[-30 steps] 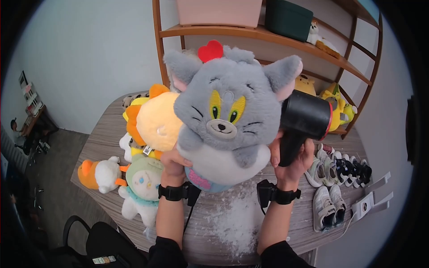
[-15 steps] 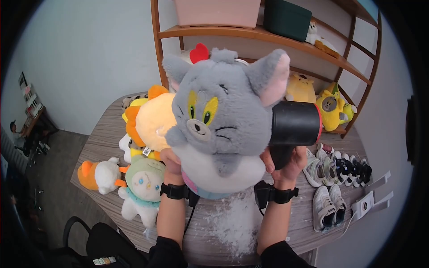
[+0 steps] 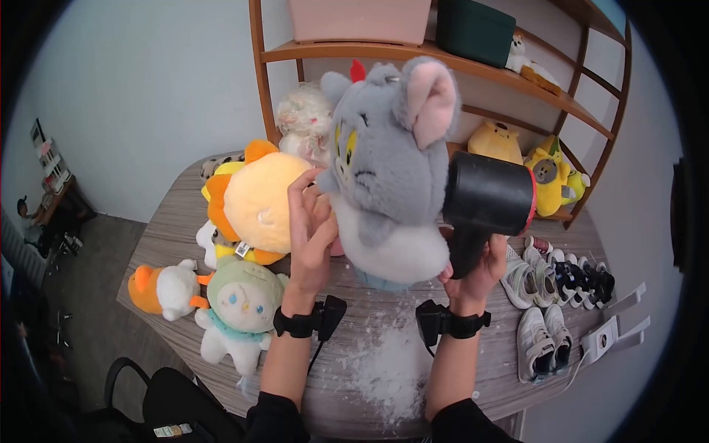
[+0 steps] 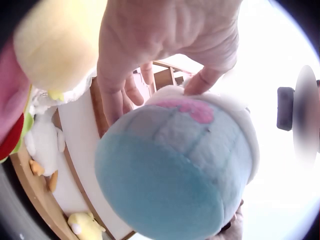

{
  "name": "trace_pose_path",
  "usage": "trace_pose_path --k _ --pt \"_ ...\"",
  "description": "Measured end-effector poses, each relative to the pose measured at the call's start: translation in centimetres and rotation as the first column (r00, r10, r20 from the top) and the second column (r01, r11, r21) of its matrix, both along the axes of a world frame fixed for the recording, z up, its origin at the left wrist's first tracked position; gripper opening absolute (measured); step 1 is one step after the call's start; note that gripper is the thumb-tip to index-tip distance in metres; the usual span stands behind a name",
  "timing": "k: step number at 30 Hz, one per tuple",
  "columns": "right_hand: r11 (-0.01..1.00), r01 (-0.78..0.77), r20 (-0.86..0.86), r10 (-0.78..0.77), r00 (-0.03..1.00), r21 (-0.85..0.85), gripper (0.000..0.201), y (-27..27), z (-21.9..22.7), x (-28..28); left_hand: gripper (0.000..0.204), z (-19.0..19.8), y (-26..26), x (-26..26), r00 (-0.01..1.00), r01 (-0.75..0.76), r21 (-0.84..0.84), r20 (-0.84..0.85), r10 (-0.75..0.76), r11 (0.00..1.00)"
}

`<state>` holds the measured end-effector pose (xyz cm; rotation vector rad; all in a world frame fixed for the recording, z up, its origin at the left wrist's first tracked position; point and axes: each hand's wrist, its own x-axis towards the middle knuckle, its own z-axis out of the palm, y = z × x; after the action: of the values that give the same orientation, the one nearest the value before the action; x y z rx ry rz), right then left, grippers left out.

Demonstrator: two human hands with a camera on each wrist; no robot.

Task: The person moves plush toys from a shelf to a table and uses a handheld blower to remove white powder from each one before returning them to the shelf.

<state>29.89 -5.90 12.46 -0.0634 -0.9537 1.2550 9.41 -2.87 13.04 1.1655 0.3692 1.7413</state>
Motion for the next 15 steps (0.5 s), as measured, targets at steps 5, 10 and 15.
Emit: trace_pose_path --k 5,10,15 --pt "0.997 0.073 0.046 -0.072 0.996 -0.030 0.058 0.1 0.2 -0.9 0.048 -0.5 0.5 -0.2 0.987 -0.128 -0.085 -0.107 0.118 0.988" --pt "0.987 0.153 0.249 -0.160 0.955 0.048 0.048 -0.1 1.3 -1.7 0.056 0.3 -1.2 1.7 0.975 -0.060 0.083 -0.210 0.076 0.995" --pt "0.989 0.138 0.295 -0.146 0.944 0.048 0.042 -0.5 1.7 -2.7 0.085 0.6 -1.5 0.7 0.893 0.165 -0.134 -0.400 -0.206 0.977"
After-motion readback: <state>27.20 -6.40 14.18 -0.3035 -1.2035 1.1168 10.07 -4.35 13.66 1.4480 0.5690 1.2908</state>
